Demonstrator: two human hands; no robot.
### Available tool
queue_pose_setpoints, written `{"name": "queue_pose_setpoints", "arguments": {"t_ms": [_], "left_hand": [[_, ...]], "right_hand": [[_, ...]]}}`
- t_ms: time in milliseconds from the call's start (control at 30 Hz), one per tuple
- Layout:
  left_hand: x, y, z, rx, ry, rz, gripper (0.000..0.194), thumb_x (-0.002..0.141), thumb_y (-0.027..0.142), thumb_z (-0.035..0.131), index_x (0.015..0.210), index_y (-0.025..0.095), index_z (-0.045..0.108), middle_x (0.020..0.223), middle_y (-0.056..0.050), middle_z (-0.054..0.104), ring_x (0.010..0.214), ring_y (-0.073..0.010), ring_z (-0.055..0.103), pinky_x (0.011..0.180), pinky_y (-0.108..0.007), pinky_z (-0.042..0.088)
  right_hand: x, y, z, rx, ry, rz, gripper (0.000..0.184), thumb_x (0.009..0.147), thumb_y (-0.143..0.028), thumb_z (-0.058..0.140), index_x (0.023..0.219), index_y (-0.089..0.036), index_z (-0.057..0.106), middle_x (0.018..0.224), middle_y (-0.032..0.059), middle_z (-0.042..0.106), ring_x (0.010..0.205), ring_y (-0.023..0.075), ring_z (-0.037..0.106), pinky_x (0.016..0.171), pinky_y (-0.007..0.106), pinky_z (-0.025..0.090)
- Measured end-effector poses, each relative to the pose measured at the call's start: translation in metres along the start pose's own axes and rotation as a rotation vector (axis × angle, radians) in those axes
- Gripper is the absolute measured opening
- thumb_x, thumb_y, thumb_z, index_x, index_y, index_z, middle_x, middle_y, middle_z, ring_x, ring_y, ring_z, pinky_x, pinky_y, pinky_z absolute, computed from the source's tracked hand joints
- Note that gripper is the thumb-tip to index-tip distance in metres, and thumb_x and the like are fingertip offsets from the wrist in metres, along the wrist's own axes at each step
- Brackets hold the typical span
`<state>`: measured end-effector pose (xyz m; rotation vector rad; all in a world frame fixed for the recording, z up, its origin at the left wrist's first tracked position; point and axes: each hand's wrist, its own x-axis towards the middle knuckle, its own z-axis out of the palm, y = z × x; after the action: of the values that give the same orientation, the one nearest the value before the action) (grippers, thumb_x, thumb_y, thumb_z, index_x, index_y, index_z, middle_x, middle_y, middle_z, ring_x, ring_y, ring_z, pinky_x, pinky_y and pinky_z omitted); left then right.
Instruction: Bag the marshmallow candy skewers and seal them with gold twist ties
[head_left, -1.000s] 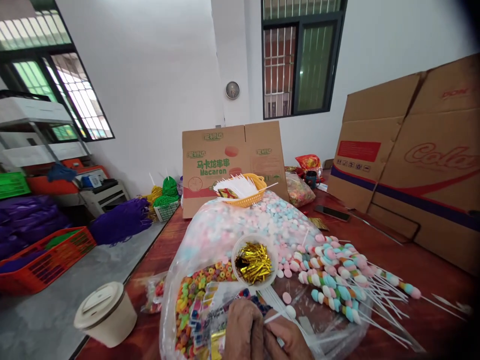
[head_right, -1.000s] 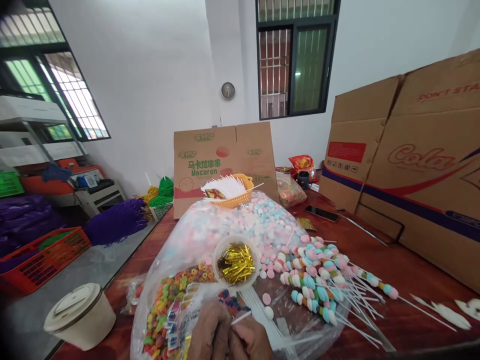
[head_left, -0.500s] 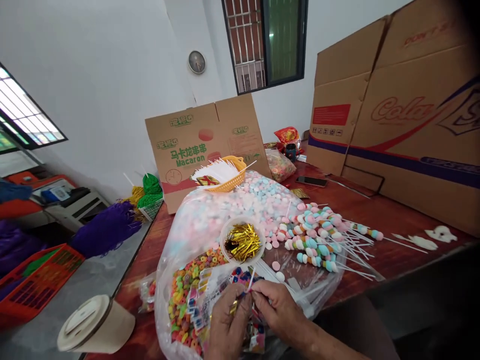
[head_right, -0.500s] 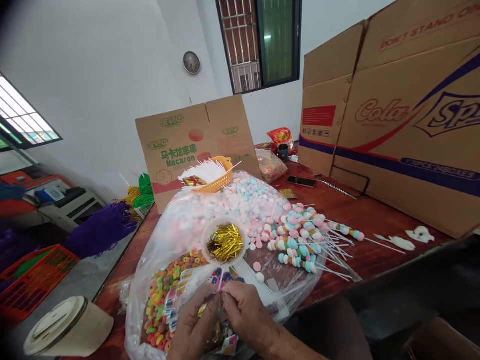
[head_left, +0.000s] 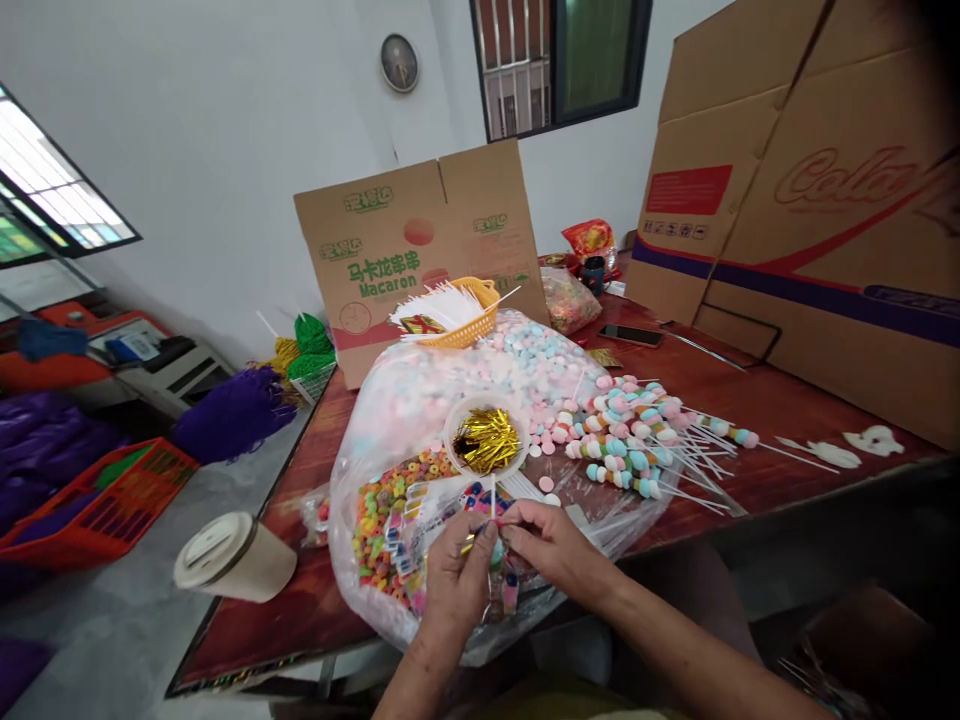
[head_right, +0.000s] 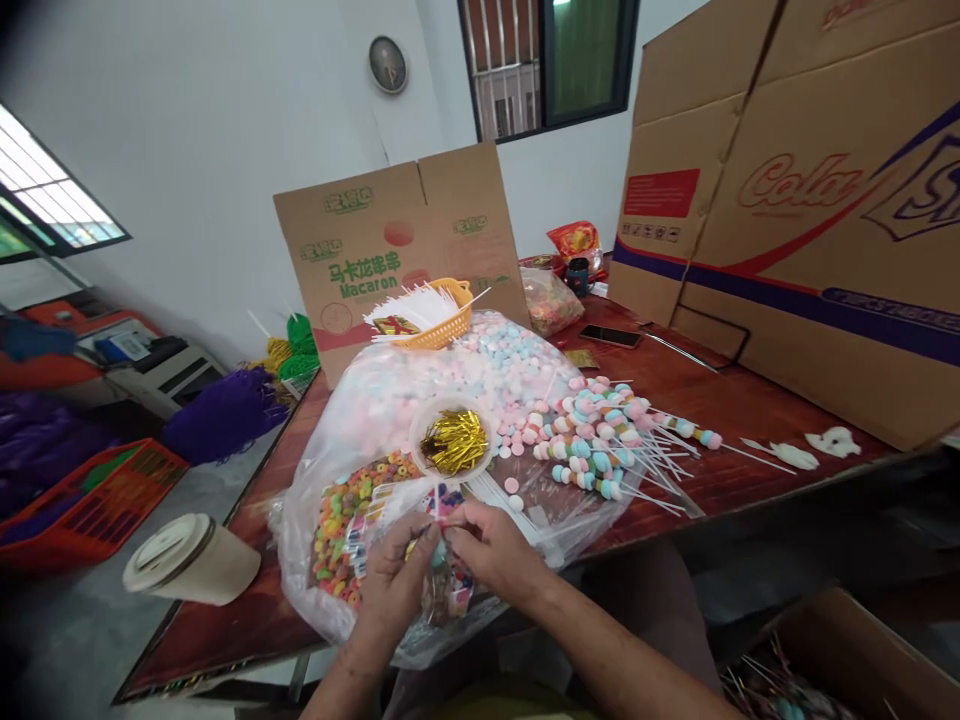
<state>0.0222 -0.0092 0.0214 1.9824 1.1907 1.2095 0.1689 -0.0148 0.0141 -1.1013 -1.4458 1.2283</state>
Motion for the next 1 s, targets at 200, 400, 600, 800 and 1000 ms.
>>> {"name": "queue_pose_setpoints", "arguments": {"t_ms": [200, 400, 600, 800, 1000], "left_hand": [[-0.005, -0.007, 0.008, -0.002, -0.082, -0.069, 0.028, 0.089, 0.032, 0.044, 0.076, 0.016, 0.062, 0.071, -0.002, 0.062, 0.068, -0.0135, 0.055, 0.066, -0.024, 0.045], [-0.004, -0.019, 0.012, -0.085, -0.082, -0.080, 0.030, 0.090, 0.032, 0.042, 0.077, 0.016, 0.063, 0.071, -0.002, 0.063, 0.068, -0.0139, 0.056, 0.065, -0.025, 0.046], [0.004, -0.014, 0.014, -0.130, -0.052, -0.157, 0.026, 0.088, 0.032, 0.046, 0.082, 0.015, 0.065, 0.079, -0.004, 0.066, 0.076, -0.0158, 0.058, 0.072, -0.027, 0.047], [0.013, -0.015, 0.013, -0.210, -0.121, -0.235, 0.028, 0.088, 0.035, 0.046, 0.078, 0.014, 0.063, 0.072, -0.001, 0.061, 0.070, -0.0126, 0.054, 0.070, -0.024, 0.045], [0.016, -0.018, 0.004, 0.106, -0.056, 0.052, 0.022, 0.087, 0.031, 0.049, 0.082, 0.016, 0.065, 0.080, -0.005, 0.065, 0.078, -0.0168, 0.059, 0.079, -0.030, 0.045]], "right_hand": [[-0.002, 0.008, -0.002, -0.204, 0.088, -0.093, 0.025, 0.084, -0.034, 0.047, 0.066, -0.017, 0.052, 0.060, -0.0025, 0.046, 0.059, 0.0112, 0.043, 0.056, 0.023, 0.035], [0.004, 0.019, -0.001, 0.057, 0.005, 0.069, 0.029, 0.085, -0.043, 0.046, 0.072, -0.018, 0.052, 0.056, -0.0040, 0.047, 0.051, 0.0104, 0.044, 0.050, 0.023, 0.036], [0.006, 0.010, 0.001, -0.314, 0.163, -0.147, 0.026, 0.087, -0.034, 0.044, 0.066, -0.019, 0.046, 0.058, -0.0026, 0.047, 0.056, 0.0108, 0.042, 0.056, 0.025, 0.034], [0.014, 0.014, 0.001, -0.052, 0.134, 0.029, 0.027, 0.088, -0.038, 0.043, 0.068, -0.020, 0.045, 0.055, -0.0044, 0.044, 0.053, 0.0100, 0.042, 0.053, 0.023, 0.036], [0.012, 0.016, -0.003, -0.014, 0.065, 0.016, 0.017, 0.082, -0.034, 0.050, 0.080, -0.018, 0.054, 0.062, -0.0041, 0.049, 0.054, 0.0085, 0.042, 0.051, 0.021, 0.036]]}}
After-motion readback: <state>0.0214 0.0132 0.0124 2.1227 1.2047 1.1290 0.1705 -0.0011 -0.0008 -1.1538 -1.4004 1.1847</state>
